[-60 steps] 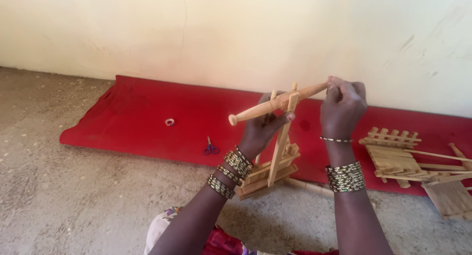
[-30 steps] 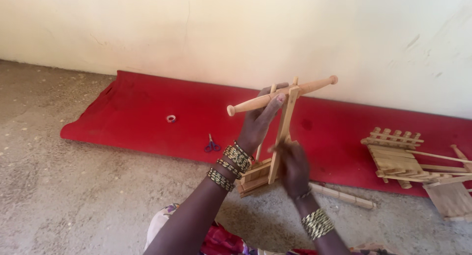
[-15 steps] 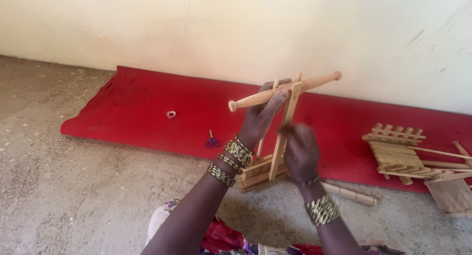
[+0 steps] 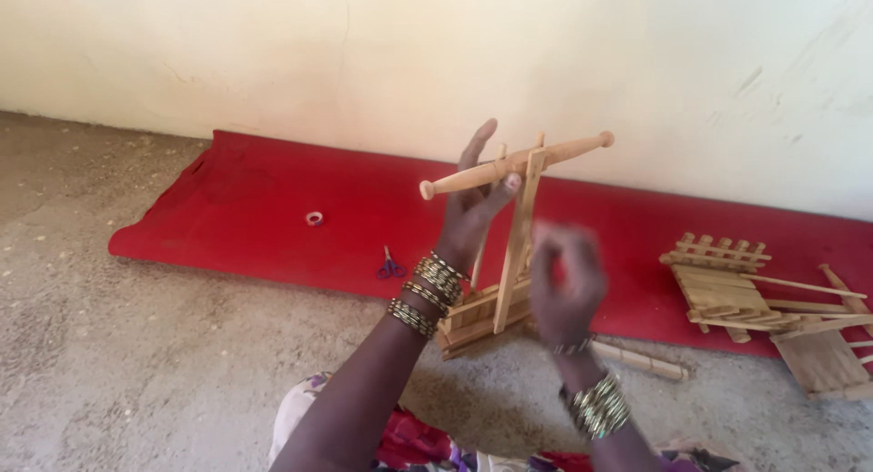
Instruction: The person sits on the floor and assembles a small wooden toy structure, fitting a long wooden handle piece into the slatted wooden body and adjusting the upright supports and crossbars by hand to secure the joints.
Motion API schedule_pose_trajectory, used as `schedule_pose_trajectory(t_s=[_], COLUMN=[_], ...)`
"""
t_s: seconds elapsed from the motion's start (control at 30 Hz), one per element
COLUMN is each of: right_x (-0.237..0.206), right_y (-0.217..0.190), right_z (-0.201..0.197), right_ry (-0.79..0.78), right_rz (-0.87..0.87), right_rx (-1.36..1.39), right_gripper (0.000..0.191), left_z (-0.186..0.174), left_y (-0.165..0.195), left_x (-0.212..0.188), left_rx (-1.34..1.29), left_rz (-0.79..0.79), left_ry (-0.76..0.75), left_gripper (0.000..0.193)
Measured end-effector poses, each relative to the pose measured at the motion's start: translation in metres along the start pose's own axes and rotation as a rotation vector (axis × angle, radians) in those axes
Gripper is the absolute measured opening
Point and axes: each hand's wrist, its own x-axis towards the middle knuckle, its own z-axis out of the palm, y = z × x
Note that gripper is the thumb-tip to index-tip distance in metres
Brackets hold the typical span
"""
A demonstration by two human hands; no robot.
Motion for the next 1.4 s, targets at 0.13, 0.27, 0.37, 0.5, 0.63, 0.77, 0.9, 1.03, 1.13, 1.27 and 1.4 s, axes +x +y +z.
schedule_pose_trajectory(t_s=[0.13,0.27,0.37,0.5,0.63,0.77,0.9,1.03,1.13,1.27,1.4], right_x=[0.073,0.083,0.064,0.059,0.075,0.065,0.044,0.05,0.058,0.065,0.044], right_y=[-0.018,-0.041,-0.058,-0.057,-0.057,-0.087,-0.106,-0.092,-0.073,-0.022,0.008], right_z=[0.021,0.043,0.063,0.057,0.039,0.052,0.068,0.063,0.047,0.021,0.026], right_ry=[0.038,-0.02,-0.129,-0.113,-0.046,-0.023,-0.082,-0.065,-0.06,0.093,-0.032], right_rz=[0.016,0.04,-0.12,-0.078,0.201,-0.139,-0.032,-0.106,-0.163,-0.033,-0.053], right_rx=[-0.027,-0.161,-0.133,-0.102,-0.129,-0.155,-0.005,0.004,-0.127,-0.206,-0.15], right_gripper=[0.006,0.006,0.01,0.006,0.014,0.013,0.024,0.024,0.016,0.014,0.009], left_z=[-0.006,-0.024,-0.026,-0.023,-0.018,-0.023,-0.058,-0.059,-0.038,-0.031,-0.032], left_y=[-0.016,-0.032,-0.039,-0.032,-0.031,-0.052,-0.07,-0.076,-0.067,-0.042,-0.042], left_x=[-0.003,0.0,0.002,-0.005,-0.007,-0.022,-0.069,-0.054,-0.013,-0.015,-0.034], left_rx=[0.082,-0.316,-0.332,0.017,0.254,-0.548,-0.717,-0.364,-0.156,0.468,0.552], left_rz=[0.049,-0.059,-0.047,-0.037,0.108,-0.044,-0.328,-0.339,0.053,0.046,-0.023], left_ry=[-0.063,-0.135,-0.233,-0.189,-0.217,-0.364,-0.162,-0.181,-0.25,-0.087,-0.023], left_gripper=[0.064,0.054,0.052,0.051,0.063,0.057,0.066,0.064,0.055,0.078,0.026])
